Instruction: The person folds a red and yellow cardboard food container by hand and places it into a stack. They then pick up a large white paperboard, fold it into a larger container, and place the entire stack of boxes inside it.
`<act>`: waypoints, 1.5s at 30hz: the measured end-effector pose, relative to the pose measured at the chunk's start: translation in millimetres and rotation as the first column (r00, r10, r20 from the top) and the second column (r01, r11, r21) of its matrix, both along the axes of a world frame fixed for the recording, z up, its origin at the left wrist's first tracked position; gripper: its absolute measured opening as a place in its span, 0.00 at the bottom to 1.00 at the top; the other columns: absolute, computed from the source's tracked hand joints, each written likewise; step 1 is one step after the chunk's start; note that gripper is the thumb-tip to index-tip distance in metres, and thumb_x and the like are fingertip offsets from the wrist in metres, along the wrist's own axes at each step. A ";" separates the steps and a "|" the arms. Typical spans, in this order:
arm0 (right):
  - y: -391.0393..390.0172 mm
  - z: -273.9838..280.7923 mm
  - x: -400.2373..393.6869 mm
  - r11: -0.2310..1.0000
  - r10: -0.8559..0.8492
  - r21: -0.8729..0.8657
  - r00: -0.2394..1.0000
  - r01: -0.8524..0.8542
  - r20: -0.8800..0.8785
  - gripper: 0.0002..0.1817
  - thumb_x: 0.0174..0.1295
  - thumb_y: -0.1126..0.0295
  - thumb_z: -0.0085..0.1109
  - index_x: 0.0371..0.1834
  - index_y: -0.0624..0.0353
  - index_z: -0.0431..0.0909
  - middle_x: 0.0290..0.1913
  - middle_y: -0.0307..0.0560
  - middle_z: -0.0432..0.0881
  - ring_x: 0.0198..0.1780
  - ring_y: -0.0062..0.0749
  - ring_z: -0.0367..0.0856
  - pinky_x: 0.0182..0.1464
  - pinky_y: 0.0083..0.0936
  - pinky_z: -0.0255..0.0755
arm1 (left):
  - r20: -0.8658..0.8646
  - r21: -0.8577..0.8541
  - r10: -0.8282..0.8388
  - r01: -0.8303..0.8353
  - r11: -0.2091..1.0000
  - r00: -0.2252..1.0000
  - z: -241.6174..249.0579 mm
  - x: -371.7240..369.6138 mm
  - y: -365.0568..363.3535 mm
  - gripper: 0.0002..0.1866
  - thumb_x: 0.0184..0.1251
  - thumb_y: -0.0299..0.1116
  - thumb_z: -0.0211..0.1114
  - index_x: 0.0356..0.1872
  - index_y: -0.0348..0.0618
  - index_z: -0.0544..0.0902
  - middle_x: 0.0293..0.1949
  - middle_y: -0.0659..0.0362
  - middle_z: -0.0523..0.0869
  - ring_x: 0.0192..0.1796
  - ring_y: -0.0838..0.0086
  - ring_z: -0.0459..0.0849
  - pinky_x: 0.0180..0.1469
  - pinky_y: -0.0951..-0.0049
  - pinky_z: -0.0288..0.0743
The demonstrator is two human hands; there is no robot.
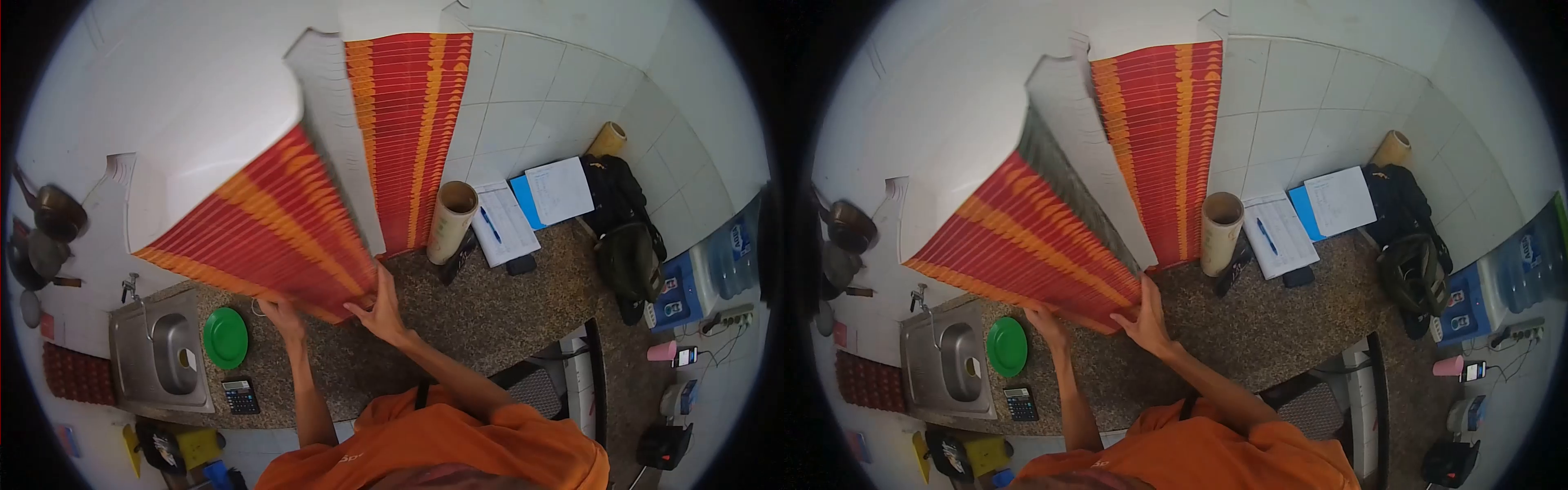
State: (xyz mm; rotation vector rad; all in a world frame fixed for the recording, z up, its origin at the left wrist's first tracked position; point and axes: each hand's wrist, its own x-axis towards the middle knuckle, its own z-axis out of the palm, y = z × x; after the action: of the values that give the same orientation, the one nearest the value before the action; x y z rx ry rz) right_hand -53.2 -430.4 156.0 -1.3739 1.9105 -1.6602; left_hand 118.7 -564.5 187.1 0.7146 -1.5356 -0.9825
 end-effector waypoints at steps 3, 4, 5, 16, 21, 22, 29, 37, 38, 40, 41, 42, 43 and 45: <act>-22.7 -12.5 12.6 0.999 0.002 -0.037 0.998 0.001 0.066 0.59 0.59 0.60 0.76 0.81 0.66 0.39 0.75 0.73 0.49 0.76 0.68 0.53 0.73 0.58 0.58 | -0.023 -0.063 0.134 -0.136 0.989 0.991 8.6 -8.3 -29.6 0.38 0.76 0.62 0.55 0.64 0.32 0.69 0.59 0.50 0.77 0.59 0.64 0.76 0.61 0.59 0.67; -29.4 -11.7 14.9 0.999 -0.019 -0.040 0.999 0.021 0.047 0.59 0.59 0.60 0.76 0.81 0.65 0.38 0.75 0.73 0.49 0.75 0.68 0.53 0.73 0.59 0.58 | -0.015 -0.071 0.143 -0.144 0.987 0.990 10.1 -10.3 -40.7 0.38 0.76 0.62 0.55 0.64 0.32 0.69 0.59 0.50 0.77 0.59 0.64 0.76 0.61 0.59 0.67; -33.6 -10.0 17.2 0.999 -0.006 -0.042 0.999 0.008 0.053 0.59 0.59 0.60 0.76 0.81 0.65 0.38 0.75 0.73 0.49 0.75 0.68 0.53 0.73 0.59 0.58 | -0.033 -0.073 0.141 -0.143 0.987 0.989 11.8 -11.9 -49.3 0.36 0.76 0.61 0.55 0.62 0.32 0.71 0.57 0.50 0.79 0.57 0.64 0.77 0.60 0.59 0.68; -49.3 0.7 29.3 0.984 0.173 -0.050 0.985 -0.172 0.018 0.58 0.63 0.57 0.71 0.82 0.66 0.36 0.78 0.75 0.46 0.79 0.71 0.48 0.75 0.58 0.55 | -0.186 -0.087 0.217 -0.236 0.968 0.958 -3.6 23.5 -90.0 0.31 0.79 0.57 0.54 0.57 0.31 0.75 0.48 0.52 0.83 0.50 0.68 0.80 0.53 0.66 0.71; -87.1 -9.3 5.7 0.983 0.137 -0.122 0.990 -0.139 -0.025 0.54 0.63 0.61 0.72 0.81 0.63 0.40 0.76 0.69 0.53 0.77 0.61 0.56 0.75 0.50 0.59 | -0.180 -0.126 0.280 -0.304 0.944 0.943 9.9 -12.3 -106.1 0.31 0.79 0.55 0.55 0.58 0.31 0.76 0.48 0.52 0.84 0.51 0.67 0.80 0.55 0.65 0.71; -91.1 -9.2 0.3 0.982 0.146 -0.117 0.989 -0.149 -0.034 0.54 0.63 0.61 0.72 0.81 0.63 0.40 0.76 0.69 0.53 0.77 0.61 0.56 0.75 0.50 0.59 | -0.191 -0.143 0.266 -0.295 0.945 0.945 23.2 -21.8 -104.0 0.30 0.79 0.53 0.56 0.58 0.30 0.76 0.49 0.51 0.84 0.51 0.66 0.81 0.56 0.65 0.71; -114.8 -16.0 -36.4 0.981 0.190 -0.065 0.971 -0.183 0.148 0.48 0.67 0.61 0.68 0.81 0.64 0.46 0.76 0.65 0.57 0.75 0.53 0.63 0.71 0.44 0.70 | -0.164 -0.193 0.307 -0.335 0.922 0.938 44.4 -67.7 -124.8 0.25 0.79 0.44 0.57 0.61 0.28 0.76 0.50 0.48 0.86 0.51 0.64 0.82 0.58 0.63 0.73; -142.3 -13.5 -52.4 0.976 0.201 -0.143 0.941 -0.167 0.271 0.43 0.69 0.62 0.65 0.80 0.65 0.52 0.77 0.62 0.60 0.74 0.46 0.67 0.69 0.41 0.73 | -0.227 -0.252 0.302 -0.355 0.900 0.926 54.1 -93.7 -152.8 0.26 0.80 0.46 0.55 0.61 0.30 0.76 0.51 0.46 0.87 0.53 0.64 0.84 0.57 0.65 0.74; -140.9 -7.7 -54.5 0.978 0.203 -0.114 0.922 -0.175 0.329 0.42 0.69 0.60 0.66 0.79 0.65 0.54 0.76 0.63 0.61 0.74 0.46 0.68 0.71 0.42 0.70 | -0.208 -0.242 0.274 -0.321 0.916 0.939 55.7 -92.9 -155.3 0.26 0.81 0.46 0.55 0.62 0.30 0.75 0.52 0.46 0.87 0.54 0.63 0.84 0.58 0.65 0.74; -140.4 7.3 -66.2 0.975 0.224 -0.080 0.898 -0.209 0.378 0.42 0.69 0.60 0.65 0.79 0.64 0.54 0.77 0.62 0.60 0.74 0.45 0.68 0.71 0.41 0.69 | -0.185 -0.219 0.256 -0.294 0.930 0.949 58.0 -95.2 -159.0 0.26 0.81 0.46 0.55 0.63 0.30 0.74 0.53 0.45 0.87 0.54 0.62 0.84 0.58 0.64 0.74; -142.3 6.9 -72.2 0.969 0.242 -0.056 0.871 -0.242 0.427 0.41 0.70 0.60 0.65 0.80 0.62 0.54 0.78 0.61 0.58 0.74 0.44 0.67 0.72 0.40 0.69 | -0.205 -0.251 0.253 -0.301 0.920 0.946 58.2 -97.3 -160.5 0.27 0.81 0.46 0.54 0.64 0.30 0.74 0.54 0.45 0.86 0.55 0.61 0.84 0.59 0.64 0.74; -146.5 6.4 -76.7 0.968 0.241 -0.041 0.866 -0.249 0.438 0.41 0.70 0.60 0.65 0.80 0.62 0.54 0.78 0.61 0.58 0.74 0.44 0.67 0.72 0.40 0.69 | -0.221 -0.282 0.250 -0.307 0.909 0.943 57.3 -96.4 -160.6 0.27 0.81 0.47 0.54 0.64 0.30 0.73 0.54 0.44 0.86 0.55 0.60 0.84 0.59 0.64 0.74; -153.9 3.8 -83.1 0.961 0.269 -0.044 0.880 -0.274 0.391 0.41 0.70 0.59 0.64 0.80 0.61 0.54 0.79 0.60 0.57 0.74 0.43 0.68 0.72 0.40 0.69 | -0.212 -0.270 0.262 -0.314 0.910 0.942 56.0 -94.7 -162.8 0.27 0.81 0.47 0.54 0.64 0.30 0.73 0.54 0.44 0.86 0.55 0.60 0.84 0.59 0.64 0.74; -144.2 21.2 -77.8 0.948 0.295 -0.024 0.843 -0.318 0.450 0.41 0.71 0.58 0.63 0.81 0.58 0.52 0.79 0.60 0.56 0.81 0.51 0.52 0.78 0.48 0.57 | -0.162 -0.224 0.208 -0.241 0.944 0.965 53.8 -91.1 -161.8 0.29 0.81 0.46 0.53 0.69 0.31 0.69 0.59 0.43 0.83 0.61 0.59 0.81 0.62 0.64 0.72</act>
State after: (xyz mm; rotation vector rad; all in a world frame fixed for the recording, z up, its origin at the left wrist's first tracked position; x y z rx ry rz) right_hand -130.9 -574.6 177.1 -1.0828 1.3796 -1.5822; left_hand 27.5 -726.3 240.9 0.6196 -1.3894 -0.6461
